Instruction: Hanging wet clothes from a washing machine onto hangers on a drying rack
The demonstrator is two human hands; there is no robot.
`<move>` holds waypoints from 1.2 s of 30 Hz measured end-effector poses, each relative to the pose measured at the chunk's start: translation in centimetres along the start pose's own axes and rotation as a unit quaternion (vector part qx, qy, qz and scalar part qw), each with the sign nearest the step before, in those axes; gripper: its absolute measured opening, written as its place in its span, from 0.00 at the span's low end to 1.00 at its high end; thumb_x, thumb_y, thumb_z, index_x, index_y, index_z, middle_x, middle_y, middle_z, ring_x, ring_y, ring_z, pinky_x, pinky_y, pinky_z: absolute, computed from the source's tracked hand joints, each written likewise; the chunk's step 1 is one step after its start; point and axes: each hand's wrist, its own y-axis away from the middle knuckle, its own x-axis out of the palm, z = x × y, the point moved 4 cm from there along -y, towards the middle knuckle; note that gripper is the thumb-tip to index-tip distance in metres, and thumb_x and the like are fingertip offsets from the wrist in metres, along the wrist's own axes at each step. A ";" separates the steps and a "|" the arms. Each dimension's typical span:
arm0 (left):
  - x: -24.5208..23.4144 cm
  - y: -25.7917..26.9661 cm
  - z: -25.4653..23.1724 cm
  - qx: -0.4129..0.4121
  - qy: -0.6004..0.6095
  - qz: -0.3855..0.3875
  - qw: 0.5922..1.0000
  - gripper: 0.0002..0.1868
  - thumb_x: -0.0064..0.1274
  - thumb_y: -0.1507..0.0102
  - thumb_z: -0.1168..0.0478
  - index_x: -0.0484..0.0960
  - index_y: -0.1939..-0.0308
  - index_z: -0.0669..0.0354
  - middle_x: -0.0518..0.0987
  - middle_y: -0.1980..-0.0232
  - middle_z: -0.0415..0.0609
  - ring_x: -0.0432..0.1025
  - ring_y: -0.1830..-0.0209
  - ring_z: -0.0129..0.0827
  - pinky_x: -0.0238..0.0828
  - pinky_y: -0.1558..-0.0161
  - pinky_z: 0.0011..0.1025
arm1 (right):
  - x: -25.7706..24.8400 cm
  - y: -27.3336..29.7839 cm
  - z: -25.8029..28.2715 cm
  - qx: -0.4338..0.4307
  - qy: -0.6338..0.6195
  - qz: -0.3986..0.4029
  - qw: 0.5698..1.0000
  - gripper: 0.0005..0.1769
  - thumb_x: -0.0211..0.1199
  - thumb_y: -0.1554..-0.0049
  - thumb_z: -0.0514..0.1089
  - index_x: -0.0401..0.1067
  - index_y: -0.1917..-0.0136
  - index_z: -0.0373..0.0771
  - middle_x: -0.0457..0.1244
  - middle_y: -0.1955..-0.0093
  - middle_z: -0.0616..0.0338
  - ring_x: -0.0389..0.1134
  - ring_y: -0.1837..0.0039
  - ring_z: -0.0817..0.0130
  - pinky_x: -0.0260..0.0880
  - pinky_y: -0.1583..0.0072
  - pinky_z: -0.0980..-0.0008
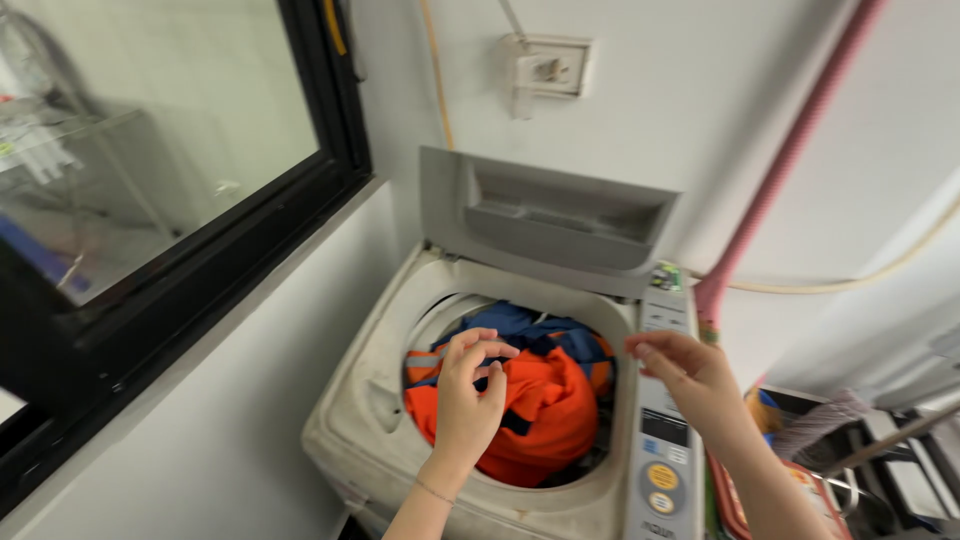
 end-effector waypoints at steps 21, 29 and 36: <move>-8.6 -3.2 15.5 -0.254 -0.009 0.212 0.943 0.15 0.47 0.38 0.66 0.81 0.50 0.46 0.81 0.45 0.36 0.77 0.47 0.24 0.78 0.44 0.25 | 15.7 0.9 -14.1 0.321 0.236 -0.111 0.911 0.27 0.52 0.53 0.31 0.80 0.44 0.44 0.70 0.61 0.50 0.66 0.64 0.59 0.68 0.54 0.66; -3.9 -3.8 9.3 -0.196 0.110 0.336 0.914 0.54 0.62 0.52 0.46 0.49 0.28 0.54 0.57 0.27 0.48 0.59 0.30 0.36 0.58 0.33 0.36 | 18.7 0.7 -2.6 0.120 -0.271 -0.091 0.951 0.11 0.48 0.45 0.25 0.58 0.61 0.39 0.51 0.67 0.62 0.48 0.66 0.72 0.47 0.64 0.73; -4.3 -0.1 7.1 -0.040 0.117 0.321 0.939 0.33 0.58 0.46 0.51 0.67 0.40 0.56 0.70 0.36 0.50 0.70 0.39 0.39 0.71 0.47 0.37 | 15.9 0.2 1.9 0.012 -0.309 -0.074 0.948 0.18 0.55 0.42 0.34 0.63 0.38 0.32 0.67 0.43 0.42 0.68 0.47 0.54 0.64 0.47 0.61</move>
